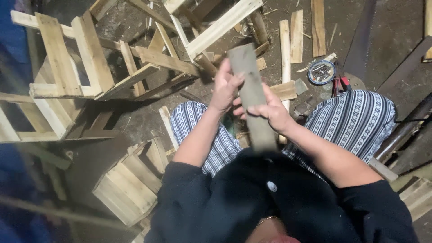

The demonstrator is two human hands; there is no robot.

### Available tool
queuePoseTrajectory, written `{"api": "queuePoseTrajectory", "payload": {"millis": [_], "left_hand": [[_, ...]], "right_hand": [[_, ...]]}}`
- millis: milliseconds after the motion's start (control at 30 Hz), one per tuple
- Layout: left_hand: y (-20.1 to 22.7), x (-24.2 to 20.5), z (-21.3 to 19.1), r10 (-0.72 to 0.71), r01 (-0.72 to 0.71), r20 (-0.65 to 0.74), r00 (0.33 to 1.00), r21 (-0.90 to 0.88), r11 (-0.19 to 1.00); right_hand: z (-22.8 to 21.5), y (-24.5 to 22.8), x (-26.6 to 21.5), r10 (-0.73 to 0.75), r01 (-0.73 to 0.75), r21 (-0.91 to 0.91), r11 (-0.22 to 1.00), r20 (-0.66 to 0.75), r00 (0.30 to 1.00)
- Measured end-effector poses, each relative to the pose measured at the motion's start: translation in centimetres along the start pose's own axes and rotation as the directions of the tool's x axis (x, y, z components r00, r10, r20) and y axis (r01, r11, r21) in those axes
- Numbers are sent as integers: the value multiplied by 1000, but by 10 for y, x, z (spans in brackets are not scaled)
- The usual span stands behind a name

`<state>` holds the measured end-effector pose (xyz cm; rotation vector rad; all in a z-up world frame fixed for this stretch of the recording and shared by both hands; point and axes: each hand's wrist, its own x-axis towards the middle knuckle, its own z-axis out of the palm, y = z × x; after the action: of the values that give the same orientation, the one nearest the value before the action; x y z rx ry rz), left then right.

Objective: The person hammers nails into a small wooden plank using a hammer and pliers. They repeatedly position the plank, hammer the nails, and use pliers to adjust or remove nails from the wood.

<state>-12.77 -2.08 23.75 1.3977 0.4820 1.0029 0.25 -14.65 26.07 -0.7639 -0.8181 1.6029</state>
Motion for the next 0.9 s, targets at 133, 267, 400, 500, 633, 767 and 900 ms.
{"api": "queuePoseTrajectory", "payload": {"millis": [133,267,400,500,633,767,900], "left_hand": [[-17,-13,4,-328,322,1,945,-206,924],[-27,-18,2,-396,396,7,918,-40,917],[13,-21,16,-460,433,160,873,176,884],[35,-21,27,-478,357,265,838,396,846],[29,-24,30,-543,391,244,804,472,791],[-4,-38,19,-471,374,257,844,347,860],[10,-36,24,-503,463,224,835,210,861]], "right_hand": [[12,-1,2,-105,128,31,991,-395,912],[-25,31,13,-204,213,-42,976,-506,838],[-21,18,12,-298,216,-217,952,-498,815],[-24,19,10,-333,170,-356,919,-471,817],[-25,17,10,-326,66,-528,846,-416,849],[-41,11,12,-161,-169,-785,596,-323,933],[-27,-69,-23,-8,-273,-952,136,-277,961]]}}
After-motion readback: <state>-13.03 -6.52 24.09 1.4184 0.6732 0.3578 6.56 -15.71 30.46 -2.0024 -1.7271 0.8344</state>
